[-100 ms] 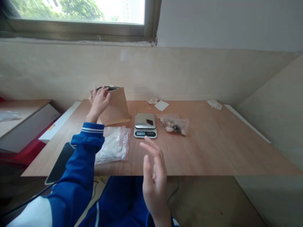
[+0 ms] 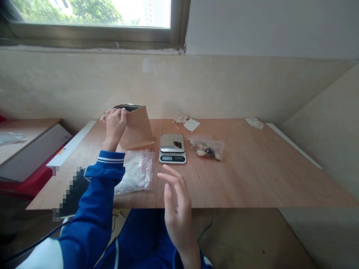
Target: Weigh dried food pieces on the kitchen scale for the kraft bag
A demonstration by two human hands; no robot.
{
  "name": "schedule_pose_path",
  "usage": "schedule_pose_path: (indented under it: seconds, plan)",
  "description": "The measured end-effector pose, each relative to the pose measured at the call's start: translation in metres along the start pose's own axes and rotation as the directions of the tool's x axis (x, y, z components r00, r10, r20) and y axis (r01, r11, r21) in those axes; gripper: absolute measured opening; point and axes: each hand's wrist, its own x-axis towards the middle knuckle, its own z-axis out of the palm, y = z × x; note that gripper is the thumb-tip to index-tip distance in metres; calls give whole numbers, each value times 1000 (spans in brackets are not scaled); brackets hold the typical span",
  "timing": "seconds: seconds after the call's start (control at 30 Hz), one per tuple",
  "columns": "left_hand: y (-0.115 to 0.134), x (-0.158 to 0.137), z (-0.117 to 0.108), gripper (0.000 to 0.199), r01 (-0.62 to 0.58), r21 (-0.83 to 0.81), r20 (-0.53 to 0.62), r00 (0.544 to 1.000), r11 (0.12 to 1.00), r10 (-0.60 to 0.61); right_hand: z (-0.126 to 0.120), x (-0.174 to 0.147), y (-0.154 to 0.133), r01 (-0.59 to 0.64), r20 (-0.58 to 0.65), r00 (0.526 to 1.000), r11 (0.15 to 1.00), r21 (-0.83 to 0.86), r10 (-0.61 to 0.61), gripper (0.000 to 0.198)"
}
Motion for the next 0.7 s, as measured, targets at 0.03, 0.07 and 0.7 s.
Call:
schedule_pose_path:
  seconds: [0.03,0.07,0.7]
  plan:
    - [5,-10,-6,37,1,-14,-47,999,1000,-2,5,3,3,26,20,999,999,-18,-26,31]
    - [11,-22,-13,35,-4,-15,-74,997,1000,3,13,8,5,69,39,997,997,-45,-67,33]
    - [12,-150,-77,28,305,17,19,952,952,-305,99,14,39,573,577,782,638,-515,-236,29]
